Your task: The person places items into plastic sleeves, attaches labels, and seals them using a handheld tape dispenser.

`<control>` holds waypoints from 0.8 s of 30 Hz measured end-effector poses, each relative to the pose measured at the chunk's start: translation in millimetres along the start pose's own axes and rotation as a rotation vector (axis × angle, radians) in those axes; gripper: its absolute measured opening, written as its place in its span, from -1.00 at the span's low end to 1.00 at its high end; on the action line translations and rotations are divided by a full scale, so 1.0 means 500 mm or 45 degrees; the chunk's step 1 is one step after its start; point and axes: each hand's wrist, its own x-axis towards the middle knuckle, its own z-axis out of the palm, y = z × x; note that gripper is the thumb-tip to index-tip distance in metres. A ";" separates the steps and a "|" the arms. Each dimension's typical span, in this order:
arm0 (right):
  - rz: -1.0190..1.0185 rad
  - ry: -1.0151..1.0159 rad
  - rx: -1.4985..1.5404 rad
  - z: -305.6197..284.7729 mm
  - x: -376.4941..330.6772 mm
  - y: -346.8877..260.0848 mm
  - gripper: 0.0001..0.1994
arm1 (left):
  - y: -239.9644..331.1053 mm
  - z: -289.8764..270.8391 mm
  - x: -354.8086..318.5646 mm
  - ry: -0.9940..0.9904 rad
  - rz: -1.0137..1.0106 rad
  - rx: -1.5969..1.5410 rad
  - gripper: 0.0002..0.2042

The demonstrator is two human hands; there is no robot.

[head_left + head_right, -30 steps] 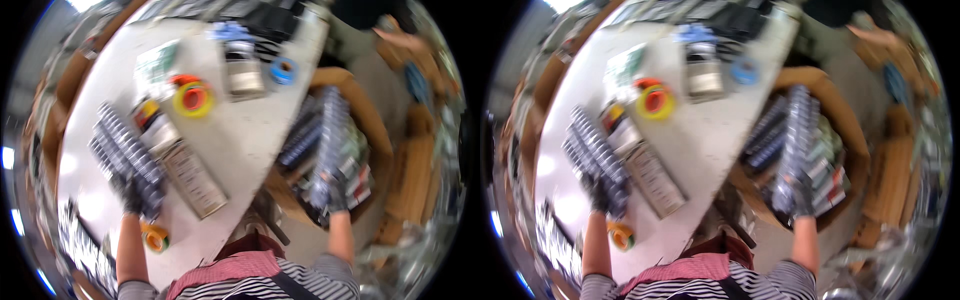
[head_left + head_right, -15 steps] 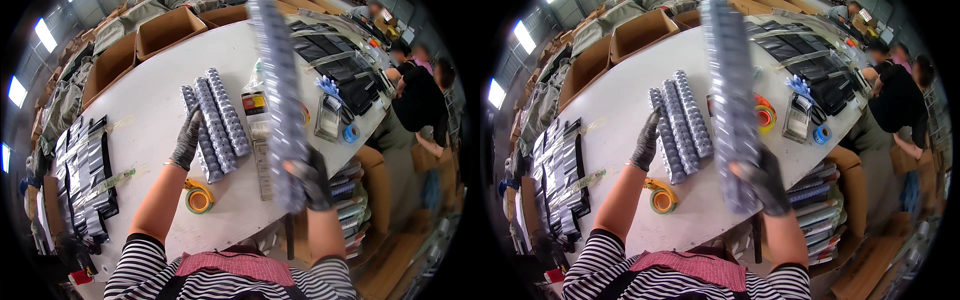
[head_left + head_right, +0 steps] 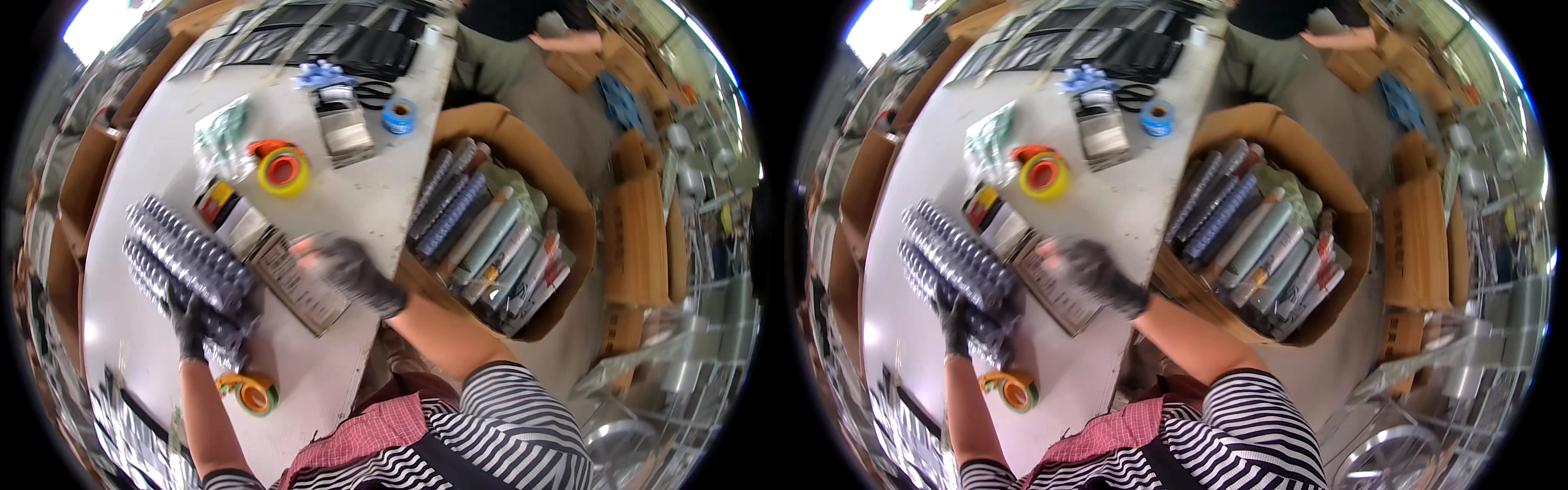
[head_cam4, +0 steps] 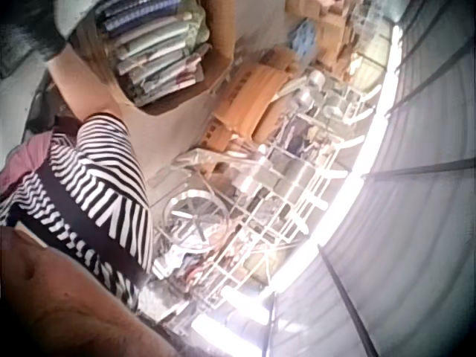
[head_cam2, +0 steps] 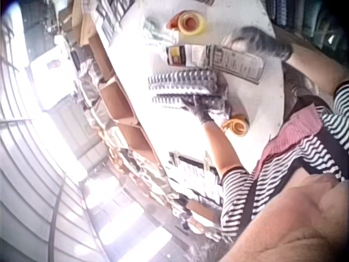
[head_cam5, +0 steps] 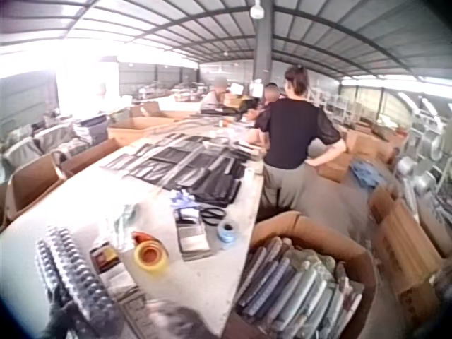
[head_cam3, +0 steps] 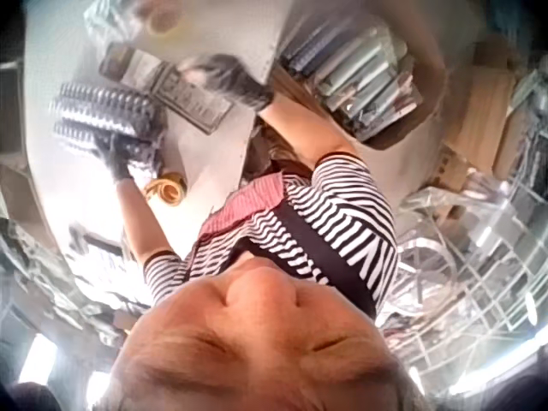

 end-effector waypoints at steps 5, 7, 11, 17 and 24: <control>0.708 1.011 -0.719 -0.415 -0.213 0.335 -0.80 | -0.048 -0.018 0.011 -0.089 0.148 -0.142 -0.29; 1.085 0.965 -0.516 -0.452 -0.238 0.427 -0.65 | -0.049 -0.041 -0.001 -0.083 0.170 -0.020 -0.27; 1.390 0.808 -0.687 -0.509 -0.261 0.709 -0.42 | -0.027 -0.012 0.038 -0.159 0.136 -0.138 -0.25; 1.856 0.645 -0.842 -0.400 -0.098 0.784 -0.16 | -0.032 -0.044 -0.013 -0.227 -0.341 -0.705 -0.41; 1.717 0.540 -1.060 -0.396 -0.131 0.799 -0.34 | -0.012 0.010 -0.020 -0.052 -0.250 -0.456 -0.38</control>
